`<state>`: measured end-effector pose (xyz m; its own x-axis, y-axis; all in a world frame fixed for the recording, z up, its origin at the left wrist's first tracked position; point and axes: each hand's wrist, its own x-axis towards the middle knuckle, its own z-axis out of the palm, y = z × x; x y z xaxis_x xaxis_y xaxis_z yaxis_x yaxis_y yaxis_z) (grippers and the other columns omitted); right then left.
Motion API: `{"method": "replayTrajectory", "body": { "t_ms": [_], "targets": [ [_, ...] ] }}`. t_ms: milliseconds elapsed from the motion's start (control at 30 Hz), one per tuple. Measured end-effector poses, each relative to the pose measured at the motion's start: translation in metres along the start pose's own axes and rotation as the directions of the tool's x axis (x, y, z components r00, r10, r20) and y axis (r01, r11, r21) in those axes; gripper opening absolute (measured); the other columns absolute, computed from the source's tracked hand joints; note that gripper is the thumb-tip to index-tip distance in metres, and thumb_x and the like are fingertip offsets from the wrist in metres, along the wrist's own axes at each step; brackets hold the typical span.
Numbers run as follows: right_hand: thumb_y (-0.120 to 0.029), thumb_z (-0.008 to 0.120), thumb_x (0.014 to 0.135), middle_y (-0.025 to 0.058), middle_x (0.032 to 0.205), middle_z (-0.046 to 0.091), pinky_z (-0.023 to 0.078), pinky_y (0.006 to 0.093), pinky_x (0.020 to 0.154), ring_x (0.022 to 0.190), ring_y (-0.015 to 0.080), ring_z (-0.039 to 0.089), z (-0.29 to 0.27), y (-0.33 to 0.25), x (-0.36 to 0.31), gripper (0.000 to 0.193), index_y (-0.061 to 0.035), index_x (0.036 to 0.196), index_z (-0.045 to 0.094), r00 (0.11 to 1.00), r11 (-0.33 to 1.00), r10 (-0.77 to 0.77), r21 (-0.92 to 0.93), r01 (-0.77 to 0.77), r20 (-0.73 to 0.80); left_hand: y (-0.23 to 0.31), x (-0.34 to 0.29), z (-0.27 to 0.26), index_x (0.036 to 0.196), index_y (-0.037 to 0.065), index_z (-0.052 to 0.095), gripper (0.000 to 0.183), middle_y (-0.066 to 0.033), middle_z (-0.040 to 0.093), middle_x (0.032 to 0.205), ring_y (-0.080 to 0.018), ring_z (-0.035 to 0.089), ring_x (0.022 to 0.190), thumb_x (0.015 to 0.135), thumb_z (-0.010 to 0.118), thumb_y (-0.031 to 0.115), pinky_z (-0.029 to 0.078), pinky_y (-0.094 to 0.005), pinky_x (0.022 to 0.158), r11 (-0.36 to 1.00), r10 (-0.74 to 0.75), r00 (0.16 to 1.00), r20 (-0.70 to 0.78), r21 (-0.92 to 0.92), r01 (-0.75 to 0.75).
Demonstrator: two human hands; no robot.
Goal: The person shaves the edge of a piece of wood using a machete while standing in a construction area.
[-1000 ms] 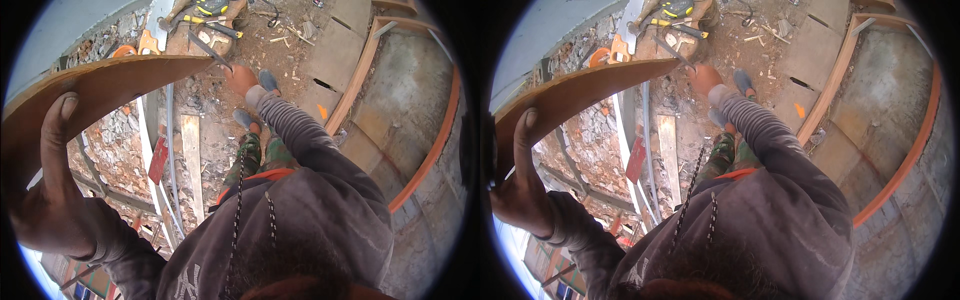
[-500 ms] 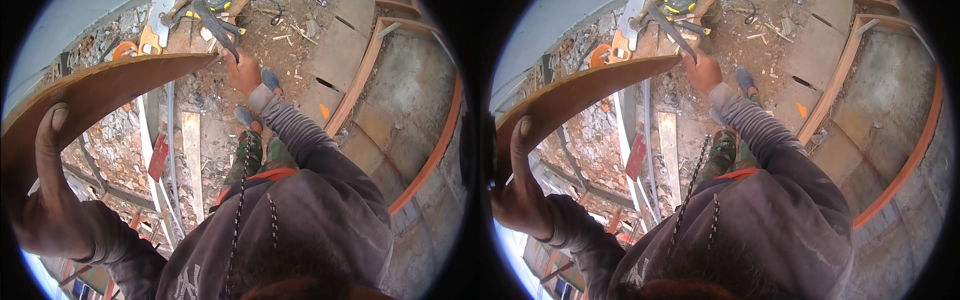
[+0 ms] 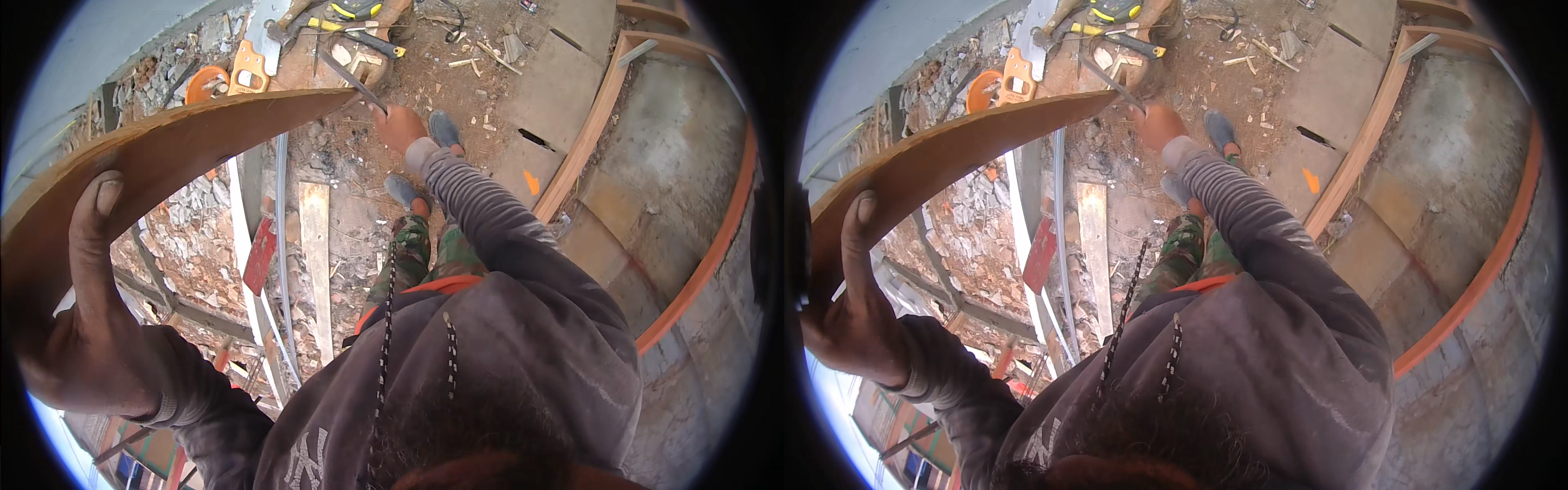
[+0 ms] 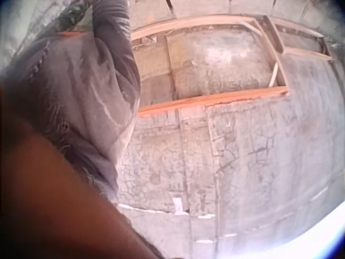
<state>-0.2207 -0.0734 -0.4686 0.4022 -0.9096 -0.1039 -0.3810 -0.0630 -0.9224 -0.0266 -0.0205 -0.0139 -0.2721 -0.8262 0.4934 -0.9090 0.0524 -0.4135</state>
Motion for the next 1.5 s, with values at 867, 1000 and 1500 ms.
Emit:
{"method": "replayTrajectory", "body": {
  "t_ms": [867,1000,1500],
  "targets": [
    [-0.050,0.061,0.109,0.0271,0.079,0.072,0.054,0.0516,0.073,0.074,0.0450,0.071,0.010,0.006,0.000,0.057,0.0044,0.104,0.075,0.996,0.991,0.087,0.100,-0.086,-0.004,-0.014,-0.030,-0.010,0.107,0.000,0.057,0.078,-0.0042,0.059,0.089,-0.0170,0.067,0.073,0.074,0.100,0.056,0.063,-0.0269,0.061,0.995,-0.067,0.997,-0.043,-0.072,0.063],
    [-0.051,0.061,0.109,0.0273,0.081,0.073,0.056,0.0518,0.075,0.079,0.0460,0.074,0.008,0.008,0.000,0.056,0.0032,0.106,0.076,0.995,0.968,0.086,0.240,-0.074,-0.040,0.000,-0.017,-0.010,0.108,-0.001,0.057,0.078,-0.0047,0.059,0.090,-0.0171,0.068,0.074,0.075,0.100,0.056,0.063,-0.0261,0.061,0.999,-0.031,0.999,0.005,-0.040,0.031],
    [-0.055,0.062,0.108,0.0211,0.073,0.070,0.054,0.0480,0.069,0.069,0.0363,0.072,0.006,0.022,0.008,0.060,0.0009,0.092,0.075,0.951,0.956,0.214,-0.248,-0.157,0.223,0.042,-0.028,-0.036,0.115,-0.006,0.065,0.051,-0.0182,0.080,0.098,-0.0230,0.081,0.086,0.079,0.100,0.004,0.068,-0.0305,0.080,0.831,-0.491,0.856,0.161,-0.209,0.516]
  ]
}}
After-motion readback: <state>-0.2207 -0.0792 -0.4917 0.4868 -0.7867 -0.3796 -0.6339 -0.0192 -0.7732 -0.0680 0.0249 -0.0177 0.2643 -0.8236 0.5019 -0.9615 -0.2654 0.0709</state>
